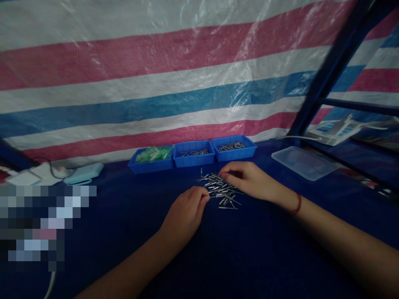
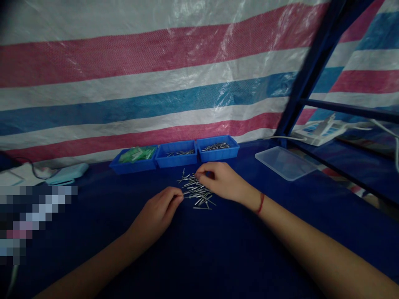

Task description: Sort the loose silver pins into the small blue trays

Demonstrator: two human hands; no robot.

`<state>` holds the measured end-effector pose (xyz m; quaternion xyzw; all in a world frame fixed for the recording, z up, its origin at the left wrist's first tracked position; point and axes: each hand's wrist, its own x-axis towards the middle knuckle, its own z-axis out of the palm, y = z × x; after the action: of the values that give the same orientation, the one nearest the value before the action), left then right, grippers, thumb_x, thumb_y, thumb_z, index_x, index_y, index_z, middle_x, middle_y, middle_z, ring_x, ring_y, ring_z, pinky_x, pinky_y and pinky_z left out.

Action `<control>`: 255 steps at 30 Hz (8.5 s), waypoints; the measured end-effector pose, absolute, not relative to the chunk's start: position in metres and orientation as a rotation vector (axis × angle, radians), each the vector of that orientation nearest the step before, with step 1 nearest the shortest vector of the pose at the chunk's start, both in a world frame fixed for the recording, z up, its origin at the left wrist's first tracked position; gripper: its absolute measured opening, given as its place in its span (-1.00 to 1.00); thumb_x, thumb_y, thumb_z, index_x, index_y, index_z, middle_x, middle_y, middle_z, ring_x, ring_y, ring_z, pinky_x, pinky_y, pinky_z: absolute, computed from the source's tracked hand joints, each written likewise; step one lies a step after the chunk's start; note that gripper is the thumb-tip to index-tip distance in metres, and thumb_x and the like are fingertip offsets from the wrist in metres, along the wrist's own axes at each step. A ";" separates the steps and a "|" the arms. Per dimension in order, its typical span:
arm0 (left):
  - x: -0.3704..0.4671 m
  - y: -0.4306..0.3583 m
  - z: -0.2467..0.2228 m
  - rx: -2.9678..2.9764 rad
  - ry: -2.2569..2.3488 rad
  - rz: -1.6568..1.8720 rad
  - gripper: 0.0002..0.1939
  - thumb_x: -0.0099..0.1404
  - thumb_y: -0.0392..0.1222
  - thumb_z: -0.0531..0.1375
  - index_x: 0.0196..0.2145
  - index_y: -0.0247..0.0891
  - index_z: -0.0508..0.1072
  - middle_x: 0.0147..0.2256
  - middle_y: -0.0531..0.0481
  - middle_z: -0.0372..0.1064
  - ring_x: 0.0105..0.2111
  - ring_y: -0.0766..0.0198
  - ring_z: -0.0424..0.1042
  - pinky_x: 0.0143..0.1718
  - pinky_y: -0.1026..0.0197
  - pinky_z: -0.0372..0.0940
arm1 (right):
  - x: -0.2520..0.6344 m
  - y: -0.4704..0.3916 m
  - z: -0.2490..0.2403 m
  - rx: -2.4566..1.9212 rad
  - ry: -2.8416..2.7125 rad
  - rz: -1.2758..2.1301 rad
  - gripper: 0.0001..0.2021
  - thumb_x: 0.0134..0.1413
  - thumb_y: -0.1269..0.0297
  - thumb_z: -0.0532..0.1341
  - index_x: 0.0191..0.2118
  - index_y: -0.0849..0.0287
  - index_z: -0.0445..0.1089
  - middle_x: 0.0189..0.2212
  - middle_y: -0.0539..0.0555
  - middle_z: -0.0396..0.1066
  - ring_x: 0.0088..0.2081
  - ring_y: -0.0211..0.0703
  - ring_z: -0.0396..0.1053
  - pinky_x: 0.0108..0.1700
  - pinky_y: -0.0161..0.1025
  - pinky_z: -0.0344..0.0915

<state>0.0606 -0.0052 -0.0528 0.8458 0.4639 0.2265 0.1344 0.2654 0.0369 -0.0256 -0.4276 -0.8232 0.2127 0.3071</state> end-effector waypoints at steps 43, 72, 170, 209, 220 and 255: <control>0.056 -0.010 -0.042 2.025 1.183 1.247 -0.90 0.29 -0.25 0.08 -0.26 -0.22 0.39 -0.36 0.03 0.35 -0.38 0.31 0.36 -0.36 0.26 0.26 | 0.231 0.004 -0.026 -0.992 -1.914 1.113 -0.87 0.09 0.27 0.13 -0.34 0.19 0.38 -0.52 -0.04 0.29 -0.51 -0.34 0.20 -0.51 -0.36 0.14; 0.064 -0.005 -0.055 2.351 1.135 0.830 -0.79 0.28 -0.19 0.11 -0.11 -0.17 0.37 -0.17 -0.06 0.34 -0.15 0.15 0.32 -0.11 0.05 0.23 | 0.304 0.092 -0.031 -1.378 -1.819 -0.358 -0.73 0.13 0.19 0.10 -0.19 0.27 0.42 -0.30 0.21 0.44 -0.28 -0.01 0.38 -0.20 -0.10 0.29; 0.072 -0.009 -0.048 2.326 1.225 0.573 -0.80 0.25 -0.11 0.11 -0.22 -0.22 0.44 -0.34 0.00 0.36 -0.45 0.26 0.34 -0.39 0.23 0.19 | 0.281 0.080 -0.042 -1.319 -1.930 -0.250 -0.82 0.11 0.33 0.07 -0.36 0.22 0.41 -0.41 0.08 0.43 -0.35 -0.17 0.35 -0.27 -0.27 0.17; 0.066 -0.005 -0.045 1.576 1.078 0.891 -0.72 0.31 -0.01 0.00 -0.28 -0.27 0.32 -0.55 0.13 0.09 -0.56 0.37 0.12 -0.53 0.30 0.04 | 0.231 0.009 -0.030 -0.876 -1.706 1.161 -0.89 0.03 0.32 0.20 -0.30 0.16 0.46 -0.34 0.03 0.49 -0.32 -0.26 0.42 -0.26 -0.25 0.34; 0.067 -0.007 -0.044 1.572 1.085 0.941 -0.82 0.25 -0.09 0.09 -0.31 -0.27 0.29 -0.53 0.15 0.11 -0.53 0.38 0.13 -0.49 0.30 0.06 | 0.231 0.008 -0.032 -0.901 -1.704 1.046 -0.88 0.04 0.29 0.19 -0.32 0.18 0.45 -0.39 0.02 0.44 -0.40 -0.29 0.36 -0.36 -0.28 0.27; 0.059 -0.001 -0.047 2.266 1.306 0.815 -0.88 0.28 -0.19 0.08 -0.33 -0.22 0.40 -0.39 0.06 0.32 -0.45 0.32 0.32 -0.38 0.25 0.22 | 0.307 0.091 -0.041 -1.527 -1.793 -0.329 -0.74 0.10 0.18 0.10 -0.23 0.25 0.39 -0.31 0.20 0.40 -0.36 -0.05 0.36 -0.30 -0.15 0.26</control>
<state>0.0589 -0.0005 -0.0468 0.8105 0.4672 0.2915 0.1996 0.3071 0.0914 -0.0412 -0.5961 -0.6996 -0.1284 0.3726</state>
